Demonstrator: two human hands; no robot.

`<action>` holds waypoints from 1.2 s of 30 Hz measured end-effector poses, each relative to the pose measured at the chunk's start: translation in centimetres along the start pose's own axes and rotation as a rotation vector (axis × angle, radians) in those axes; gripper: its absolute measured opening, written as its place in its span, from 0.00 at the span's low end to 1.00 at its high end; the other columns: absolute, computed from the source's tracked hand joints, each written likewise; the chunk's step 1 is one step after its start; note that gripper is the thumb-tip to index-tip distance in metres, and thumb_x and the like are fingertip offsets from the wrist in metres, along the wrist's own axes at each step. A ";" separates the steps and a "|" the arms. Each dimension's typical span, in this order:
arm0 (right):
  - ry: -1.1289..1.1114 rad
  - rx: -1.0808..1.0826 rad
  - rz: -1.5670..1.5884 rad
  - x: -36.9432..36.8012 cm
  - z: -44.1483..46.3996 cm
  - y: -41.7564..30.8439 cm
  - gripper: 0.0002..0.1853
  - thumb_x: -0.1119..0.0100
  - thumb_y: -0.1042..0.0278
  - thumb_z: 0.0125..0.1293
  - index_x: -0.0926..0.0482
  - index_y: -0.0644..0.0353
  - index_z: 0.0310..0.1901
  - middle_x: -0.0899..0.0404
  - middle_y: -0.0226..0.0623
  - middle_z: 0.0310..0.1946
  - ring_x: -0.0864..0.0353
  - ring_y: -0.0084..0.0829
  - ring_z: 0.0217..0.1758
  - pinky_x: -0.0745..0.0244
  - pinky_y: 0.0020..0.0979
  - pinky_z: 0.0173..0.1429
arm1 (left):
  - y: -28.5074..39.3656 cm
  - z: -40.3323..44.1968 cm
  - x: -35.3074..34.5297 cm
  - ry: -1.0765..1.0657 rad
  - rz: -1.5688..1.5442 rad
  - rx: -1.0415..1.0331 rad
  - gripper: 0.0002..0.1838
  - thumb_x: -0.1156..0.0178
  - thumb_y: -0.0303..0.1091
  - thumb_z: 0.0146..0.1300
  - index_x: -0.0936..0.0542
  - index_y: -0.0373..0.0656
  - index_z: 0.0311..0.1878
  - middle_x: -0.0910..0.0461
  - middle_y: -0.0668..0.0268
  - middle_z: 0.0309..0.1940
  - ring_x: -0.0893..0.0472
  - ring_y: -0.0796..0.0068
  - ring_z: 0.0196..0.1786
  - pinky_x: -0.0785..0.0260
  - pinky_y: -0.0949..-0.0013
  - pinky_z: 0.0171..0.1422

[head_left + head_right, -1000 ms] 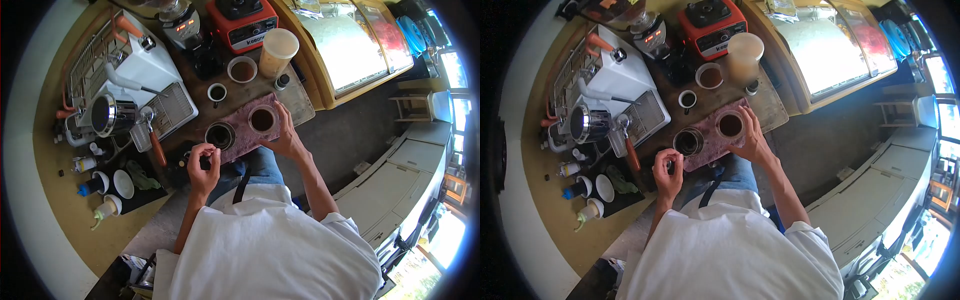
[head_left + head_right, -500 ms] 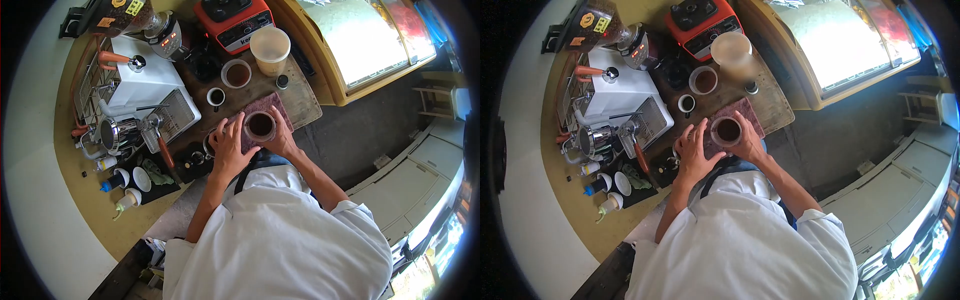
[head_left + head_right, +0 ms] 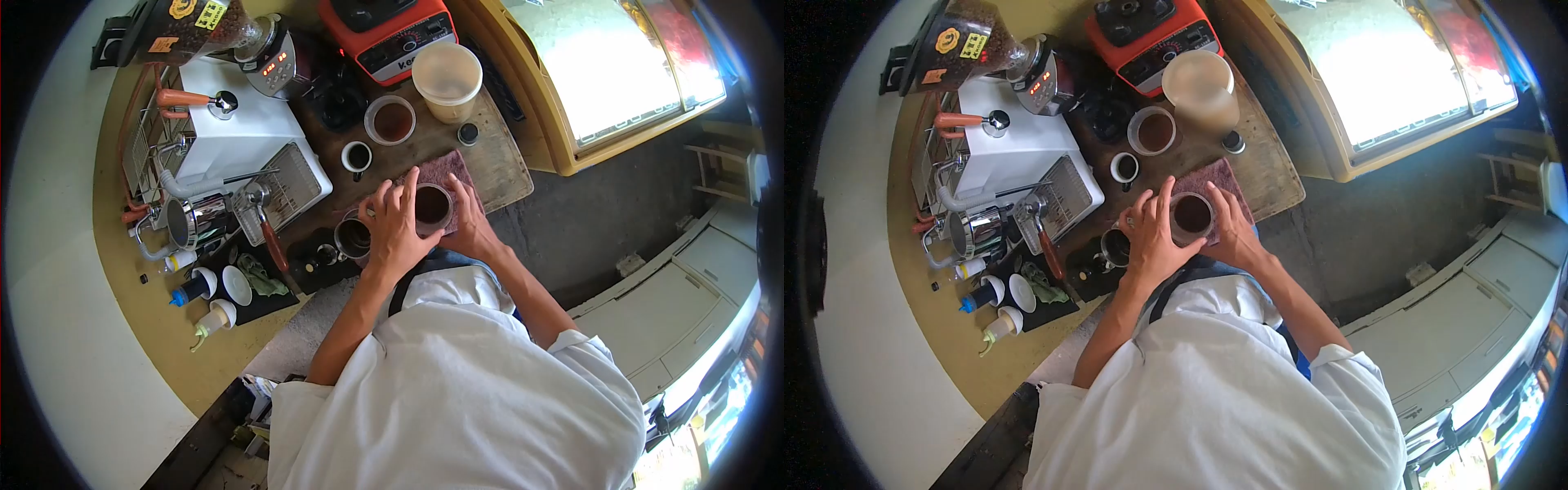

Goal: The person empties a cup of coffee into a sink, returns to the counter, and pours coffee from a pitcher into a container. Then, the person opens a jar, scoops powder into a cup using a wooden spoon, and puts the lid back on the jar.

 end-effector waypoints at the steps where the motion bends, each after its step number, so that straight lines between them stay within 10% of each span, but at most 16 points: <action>1: -0.060 -0.056 0.025 0.8 0.2 0.2 0.59 0.25 0.75 0.46 0.54 0.55 0.78 0.37 0.56 0.67 0.33 0.58 0.69 0.30 0.46 0.69 | 0.0 0.0 0.1 0.003 -0.002 -0.008 0.61 0.22 0.51 0.45 0.49 0.50 0.80 0.30 0.58 0.63 0.40 0.54 0.72 0.53 0.38 0.70; 11: -0.159 0.018 0.053 6.3 6.4 -5.9 0.30 0.41 0.79 0.60 0.30 0.56 0.66 0.27 0.47 0.60 0.26 0.51 0.65 0.27 0.43 0.66 | -0.1 -0.1 -0.3 -0.119 0.062 -0.120 0.64 0.22 0.48 0.43 0.52 0.49 0.80 0.36 0.57 0.67 0.42 0.54 0.75 0.56 0.37 0.75; 21: -0.122 0.287 -0.257 0.5 16.2 -8.2 0.31 0.42 0.78 0.56 0.28 0.53 0.65 0.37 0.54 0.69 0.40 0.55 0.75 0.38 0.46 0.76 | -0.9 -0.4 -1.1 -0.042 0.044 -0.046 0.60 0.24 0.54 0.46 0.47 0.46 0.78 0.37 0.56 0.69 0.41 0.56 0.75 0.56 0.35 0.75; 26: -0.277 0.206 -0.421 -2.1 17.9 -5.7 0.41 0.33 0.69 0.54 0.36 0.46 0.72 0.46 0.56 0.74 0.51 0.58 0.80 0.44 0.69 0.71 | -0.2 -0.7 -1.0 -0.005 0.038 -0.031 0.61 0.23 0.54 0.45 0.48 0.51 0.79 0.36 0.60 0.68 0.40 0.58 0.74 0.57 0.35 0.75; 36: -0.371 0.078 -0.599 -3.1 19.7 -5.2 0.51 0.24 0.68 0.47 0.41 0.42 0.74 0.38 0.50 0.66 0.36 0.56 0.70 0.27 0.52 0.67 | -0.6 -1.6 -1.3 0.099 0.018 -0.025 0.63 0.21 0.51 0.43 0.49 0.54 0.80 0.34 0.62 0.64 0.39 0.56 0.73 0.58 0.35 0.75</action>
Point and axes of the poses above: each hand's wrist, its own z-axis towards the middle knuckle, its own x-axis out of the back of the hand, y = z × x, the point moved 6 cm from there along z, towards the middle knuckle
